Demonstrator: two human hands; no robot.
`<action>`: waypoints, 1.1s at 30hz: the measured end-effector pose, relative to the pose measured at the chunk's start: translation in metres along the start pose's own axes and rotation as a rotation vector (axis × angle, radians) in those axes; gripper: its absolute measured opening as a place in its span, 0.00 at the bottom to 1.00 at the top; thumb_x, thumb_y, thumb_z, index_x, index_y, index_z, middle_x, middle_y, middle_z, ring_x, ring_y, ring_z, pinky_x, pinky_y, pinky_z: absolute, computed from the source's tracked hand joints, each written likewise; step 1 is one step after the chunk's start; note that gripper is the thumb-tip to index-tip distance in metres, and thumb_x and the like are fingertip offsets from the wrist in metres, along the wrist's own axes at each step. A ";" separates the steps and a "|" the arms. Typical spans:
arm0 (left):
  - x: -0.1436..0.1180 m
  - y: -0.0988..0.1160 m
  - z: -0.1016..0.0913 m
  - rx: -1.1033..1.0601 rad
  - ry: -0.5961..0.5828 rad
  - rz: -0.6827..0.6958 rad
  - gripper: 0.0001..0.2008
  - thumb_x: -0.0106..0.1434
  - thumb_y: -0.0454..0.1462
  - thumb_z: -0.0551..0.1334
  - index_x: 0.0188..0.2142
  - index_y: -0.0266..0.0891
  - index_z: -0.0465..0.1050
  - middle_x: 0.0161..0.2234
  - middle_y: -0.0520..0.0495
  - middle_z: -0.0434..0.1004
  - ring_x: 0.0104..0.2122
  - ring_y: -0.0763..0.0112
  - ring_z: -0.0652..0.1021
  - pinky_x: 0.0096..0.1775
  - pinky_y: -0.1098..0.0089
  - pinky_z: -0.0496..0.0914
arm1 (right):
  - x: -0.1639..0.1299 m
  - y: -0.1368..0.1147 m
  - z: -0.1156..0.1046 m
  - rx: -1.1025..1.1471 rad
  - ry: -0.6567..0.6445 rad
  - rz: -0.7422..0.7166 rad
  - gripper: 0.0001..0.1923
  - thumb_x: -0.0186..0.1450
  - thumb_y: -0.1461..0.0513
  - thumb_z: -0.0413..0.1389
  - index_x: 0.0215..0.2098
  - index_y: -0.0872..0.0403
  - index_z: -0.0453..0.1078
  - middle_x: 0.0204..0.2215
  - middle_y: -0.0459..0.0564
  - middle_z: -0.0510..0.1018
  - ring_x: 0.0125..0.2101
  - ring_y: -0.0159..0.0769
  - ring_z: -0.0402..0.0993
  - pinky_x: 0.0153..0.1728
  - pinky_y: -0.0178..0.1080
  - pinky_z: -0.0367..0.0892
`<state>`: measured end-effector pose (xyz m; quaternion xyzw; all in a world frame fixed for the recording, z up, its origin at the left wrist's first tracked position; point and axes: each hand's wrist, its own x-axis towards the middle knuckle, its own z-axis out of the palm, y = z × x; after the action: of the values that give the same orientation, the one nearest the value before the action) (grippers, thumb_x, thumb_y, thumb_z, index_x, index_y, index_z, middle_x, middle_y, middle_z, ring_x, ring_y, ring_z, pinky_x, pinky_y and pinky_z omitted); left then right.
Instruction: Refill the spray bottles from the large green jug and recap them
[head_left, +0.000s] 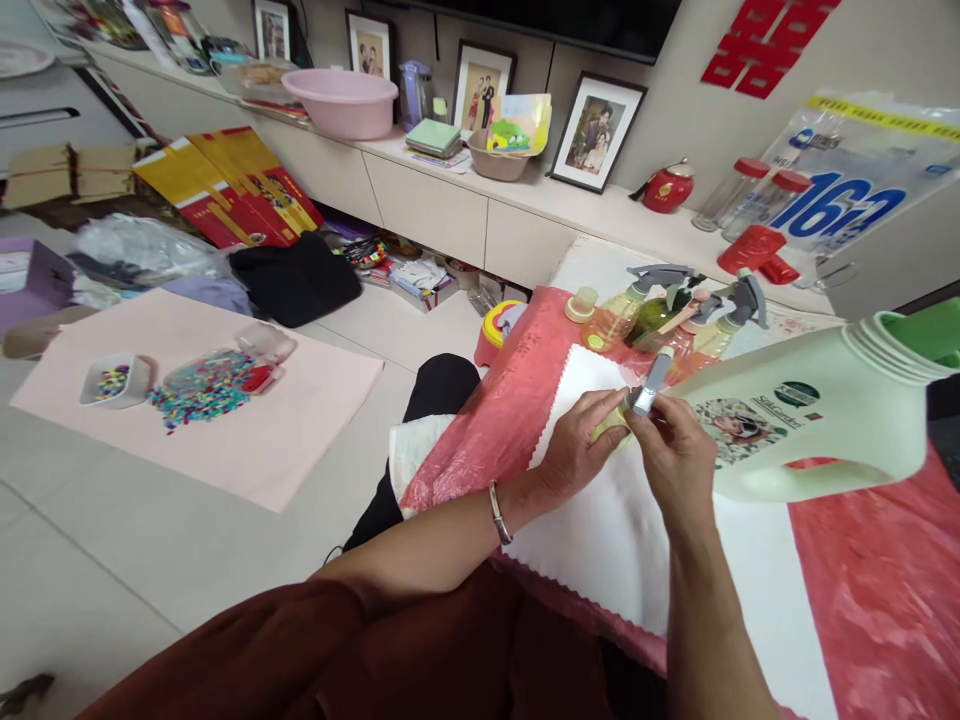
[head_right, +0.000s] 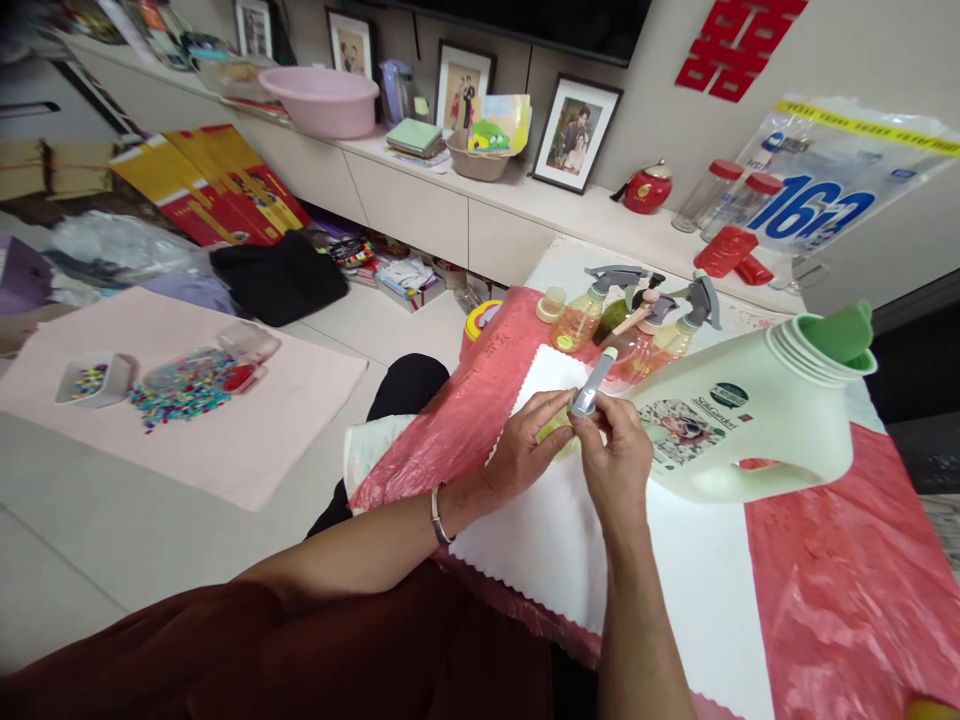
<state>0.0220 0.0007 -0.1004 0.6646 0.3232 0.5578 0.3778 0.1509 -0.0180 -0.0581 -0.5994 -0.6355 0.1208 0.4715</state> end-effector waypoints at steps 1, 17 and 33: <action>0.000 0.000 0.000 0.004 0.001 0.003 0.22 0.72 0.46 0.57 0.61 0.40 0.68 0.57 0.39 0.75 0.58 0.57 0.75 0.61 0.56 0.71 | 0.003 -0.001 -0.004 -0.003 -0.040 0.000 0.22 0.68 0.46 0.57 0.45 0.56 0.77 0.35 0.48 0.72 0.35 0.32 0.68 0.38 0.34 0.62; -0.001 0.005 -0.002 -0.048 -0.003 -0.040 0.22 0.71 0.43 0.60 0.62 0.41 0.67 0.59 0.40 0.75 0.59 0.58 0.75 0.62 0.57 0.69 | 0.009 0.008 -0.010 0.075 -0.093 -0.063 0.16 0.68 0.52 0.57 0.44 0.55 0.78 0.34 0.48 0.69 0.36 0.32 0.65 0.38 0.34 0.59; -0.002 0.005 -0.002 -0.103 0.016 -0.065 0.24 0.69 0.44 0.61 0.63 0.41 0.65 0.61 0.40 0.74 0.61 0.57 0.74 0.63 0.55 0.68 | 0.023 0.020 -0.022 0.209 -0.296 -0.198 0.06 0.71 0.57 0.59 0.44 0.49 0.76 0.36 0.45 0.69 0.39 0.29 0.65 0.39 0.30 0.59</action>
<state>0.0203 -0.0029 -0.0971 0.6289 0.3186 0.5662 0.4270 0.1845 -0.0019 -0.0504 -0.4576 -0.7377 0.2258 0.4421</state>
